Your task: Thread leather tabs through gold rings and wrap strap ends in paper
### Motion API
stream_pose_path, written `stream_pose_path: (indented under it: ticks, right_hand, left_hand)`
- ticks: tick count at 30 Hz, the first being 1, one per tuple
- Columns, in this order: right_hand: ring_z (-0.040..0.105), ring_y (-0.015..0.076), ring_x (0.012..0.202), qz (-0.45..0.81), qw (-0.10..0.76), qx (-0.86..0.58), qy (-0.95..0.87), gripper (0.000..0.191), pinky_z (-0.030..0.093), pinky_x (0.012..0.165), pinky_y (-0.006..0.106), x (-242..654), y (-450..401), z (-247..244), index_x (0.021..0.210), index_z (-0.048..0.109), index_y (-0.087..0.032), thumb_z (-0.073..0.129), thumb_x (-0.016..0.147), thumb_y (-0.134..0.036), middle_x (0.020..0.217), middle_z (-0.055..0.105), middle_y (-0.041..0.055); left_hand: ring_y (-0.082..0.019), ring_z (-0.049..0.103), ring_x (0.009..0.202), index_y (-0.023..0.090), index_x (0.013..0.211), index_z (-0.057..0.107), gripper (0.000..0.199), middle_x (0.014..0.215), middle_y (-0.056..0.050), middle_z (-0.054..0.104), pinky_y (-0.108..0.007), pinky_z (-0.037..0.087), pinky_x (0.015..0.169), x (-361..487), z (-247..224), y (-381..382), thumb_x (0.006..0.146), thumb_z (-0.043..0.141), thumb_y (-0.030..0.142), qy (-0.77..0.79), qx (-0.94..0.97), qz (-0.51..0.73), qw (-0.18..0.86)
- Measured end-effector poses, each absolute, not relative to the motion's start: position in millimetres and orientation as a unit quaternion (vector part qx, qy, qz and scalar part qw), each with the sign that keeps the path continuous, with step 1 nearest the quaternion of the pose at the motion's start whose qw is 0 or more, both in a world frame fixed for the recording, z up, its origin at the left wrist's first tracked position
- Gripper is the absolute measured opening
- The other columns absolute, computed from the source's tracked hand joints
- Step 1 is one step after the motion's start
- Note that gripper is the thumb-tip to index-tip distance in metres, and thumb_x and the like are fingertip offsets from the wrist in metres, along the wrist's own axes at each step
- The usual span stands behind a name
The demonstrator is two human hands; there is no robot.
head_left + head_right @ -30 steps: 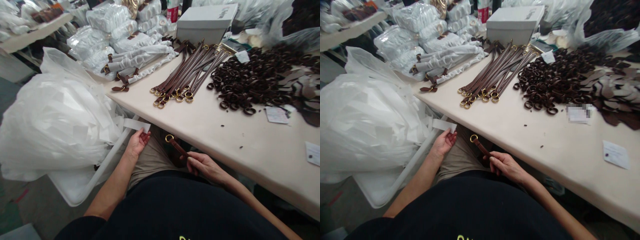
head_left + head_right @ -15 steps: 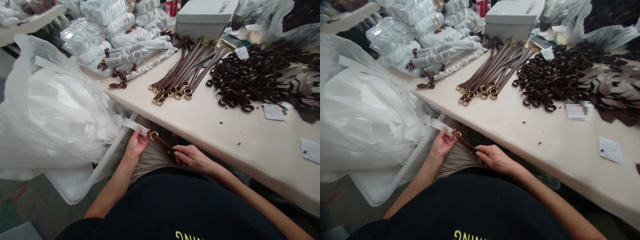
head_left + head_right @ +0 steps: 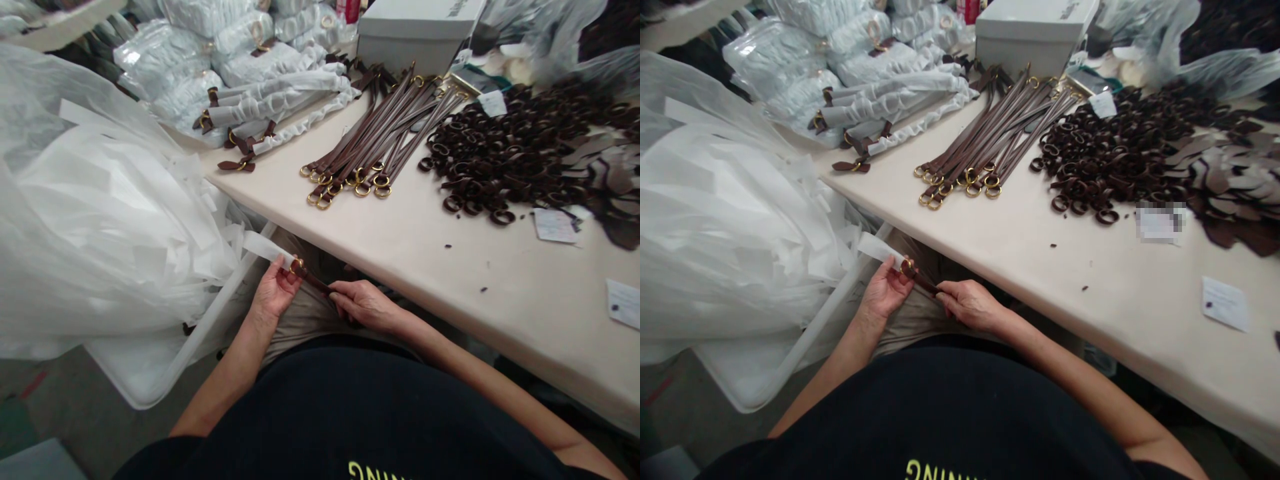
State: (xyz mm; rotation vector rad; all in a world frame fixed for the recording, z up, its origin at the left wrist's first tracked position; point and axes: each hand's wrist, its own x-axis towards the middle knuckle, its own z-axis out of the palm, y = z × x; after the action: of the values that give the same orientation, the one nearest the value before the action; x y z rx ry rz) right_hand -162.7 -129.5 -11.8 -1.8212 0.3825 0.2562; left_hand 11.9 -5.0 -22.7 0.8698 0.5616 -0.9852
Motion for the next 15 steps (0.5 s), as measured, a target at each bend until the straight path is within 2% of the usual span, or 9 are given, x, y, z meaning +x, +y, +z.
stream_pose_path:
  ticks: [3, 6, 11, 15]
  right_hand:
    - [0.048, 0.0101, 0.052, 0.104, 0.582, -0.789, 0.164, 0.031, 0.032, 0.052, 0.022, -158.8, -130.0, -15.4, 0.087, 0.061, -0.016, 0.042, 0.101, -0.036, 0.064, 0.058, -0.0001]
    - [0.048, 0.0101, 0.052, 0.096, 0.582, -0.791, 0.164, 0.031, 0.033, 0.052, 0.022, -155.5, -130.4, -18.9, 0.088, 0.061, -0.015, 0.042, 0.100, -0.036, 0.063, 0.058, -0.0001]
    - [0.048, 0.0096, 0.052, 0.084, 0.596, -0.783, 0.156, 0.031, 0.033, 0.052, 0.022, -153.9, -128.0, -19.4, 0.088, 0.061, -0.015, 0.043, 0.099, -0.038, 0.065, 0.059, 0.0001]
    - [0.047, 0.0092, 0.051, 0.073, 0.607, -0.776, 0.157, 0.031, 0.033, 0.051, 0.021, -153.4, -126.3, -18.8, 0.090, 0.062, -0.015, 0.043, 0.099, -0.038, 0.064, 0.058, -0.0007]
  left_hand:
    - [-0.017, 0.072, 0.069, 0.016, 0.084, 0.067, 0.023, 0.076, -0.006, 0.074, -0.031, 0.059, 0.071, 12.8, -29.4, -3.5, 0.100, 0.050, 0.019, 0.253, 0.414, -0.458, 0.745]
    - [-0.017, 0.073, 0.073, 0.020, 0.087, 0.069, 0.027, 0.079, -0.006, 0.075, -0.029, 0.059, 0.072, 13.4, -33.6, -1.0, 0.101, 0.046, 0.023, 0.237, 0.432, -0.459, 0.739]
    - [-0.018, 0.074, 0.079, 0.013, 0.095, 0.070, 0.035, 0.084, -0.008, 0.077, -0.031, 0.057, 0.076, 13.0, -27.0, 3.5, 0.103, 0.038, 0.025, 0.221, 0.419, -0.481, 0.738]
    - [-0.019, 0.074, 0.080, 0.013, 0.099, 0.070, 0.036, 0.087, -0.008, 0.077, -0.029, 0.057, 0.073, 9.9, -19.7, 3.0, 0.103, 0.036, 0.023, 0.208, 0.417, -0.493, 0.735]
